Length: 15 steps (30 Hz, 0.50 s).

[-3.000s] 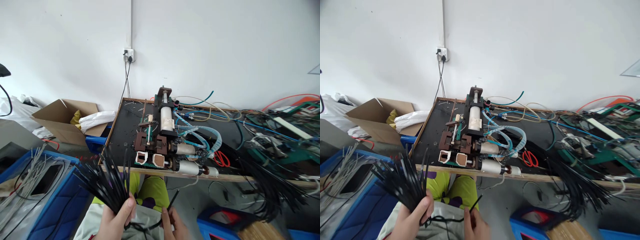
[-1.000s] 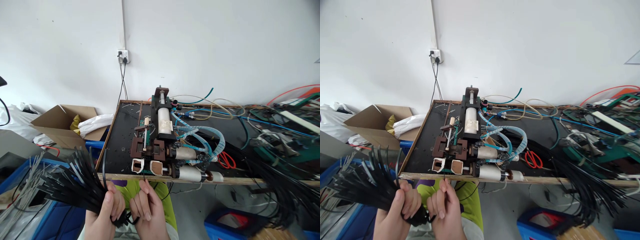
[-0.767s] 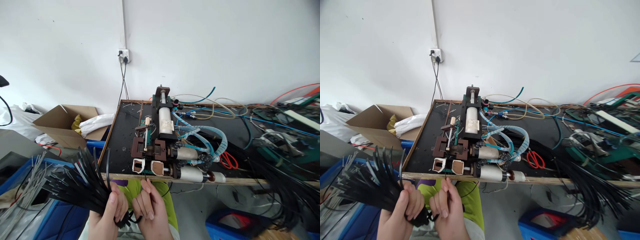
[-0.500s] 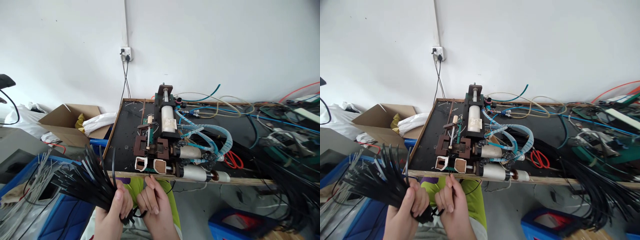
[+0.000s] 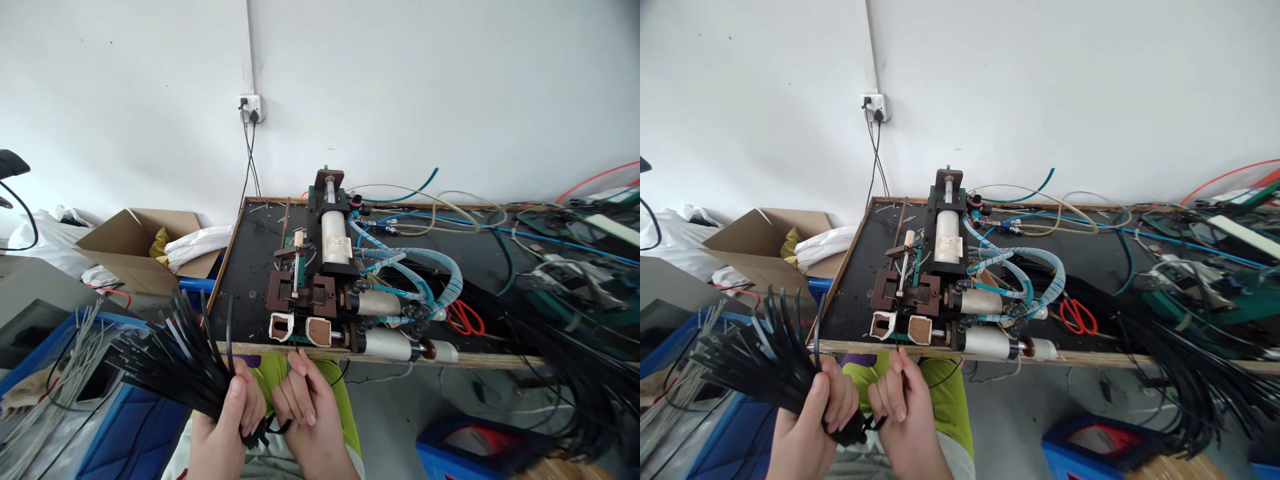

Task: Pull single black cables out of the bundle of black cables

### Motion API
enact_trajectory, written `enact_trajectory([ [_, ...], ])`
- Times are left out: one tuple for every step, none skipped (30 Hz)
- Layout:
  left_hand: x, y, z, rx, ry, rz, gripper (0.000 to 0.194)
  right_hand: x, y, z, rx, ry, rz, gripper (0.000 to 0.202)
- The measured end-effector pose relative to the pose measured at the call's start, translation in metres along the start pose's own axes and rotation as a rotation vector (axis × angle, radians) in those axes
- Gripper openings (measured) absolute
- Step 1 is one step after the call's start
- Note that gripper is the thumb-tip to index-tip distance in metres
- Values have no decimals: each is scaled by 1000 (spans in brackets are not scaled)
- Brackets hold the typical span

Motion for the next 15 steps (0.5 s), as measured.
enact_trajectory([
  [1,0,0,-16,-3,-1,22,-1,0,0,0,0,3,30],
  [2,0,-1,-33,-8,-1,21,-1,-1,0,0,1,6,30],
  [2,0,-2,-49,-16,0,20,-2,-1,-1,-2,2,7,30],
  [1,0,-4,-60,-21,0,20,-2,-1,-1,-3,4,6,30],
  [-1,-1,-5,-62,-24,2,19,-2,-1,-2,-4,6,4,30],
  [-3,-2,-6,-57,-21,-1,18,-3,-1,-2,-3,6,2,30],
  [-4,-2,-7,-51,-12,-11,17,-3,-1,-2,2,4,-3,30],
  [-5,-3,-7,-43,7,-29,17,-3,-1,-1,7,-3,-9,31],
  [-5,-3,-8,-37,33,-54,19,-3,-1,-1,13,-15,-14,31],
  [-5,-4,-9,-33,60,-78,23,-2,-1,-1,21,-34,-20,32],
  [-4,-4,-9,-31,87,-99,27,-2,0,0,34,-61,-28,33],
  [-4,-5,-9,-29,110,-114,30,-1,1,1,61,-99,-40,34],
  [-3,-6,-8,-23,124,-123,33,1,1,3,106,-152,-61,35],
  [-2,-7,-6,-12,130,-133,34,3,2,7,174,-228,-92,38],
  [0,-7,-3,2,133,-146,35,5,1,11,256,-328,-131,42],
])
Point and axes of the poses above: each hand's wrist, its own y-axis towards the middle knuckle, its own x-axis out of the back of the hand, z = x × y, the point moved 9 cm from there along y, towards the middle knuckle, and after that the axes turned 12 degrees about -z, right-handed, at the moved point
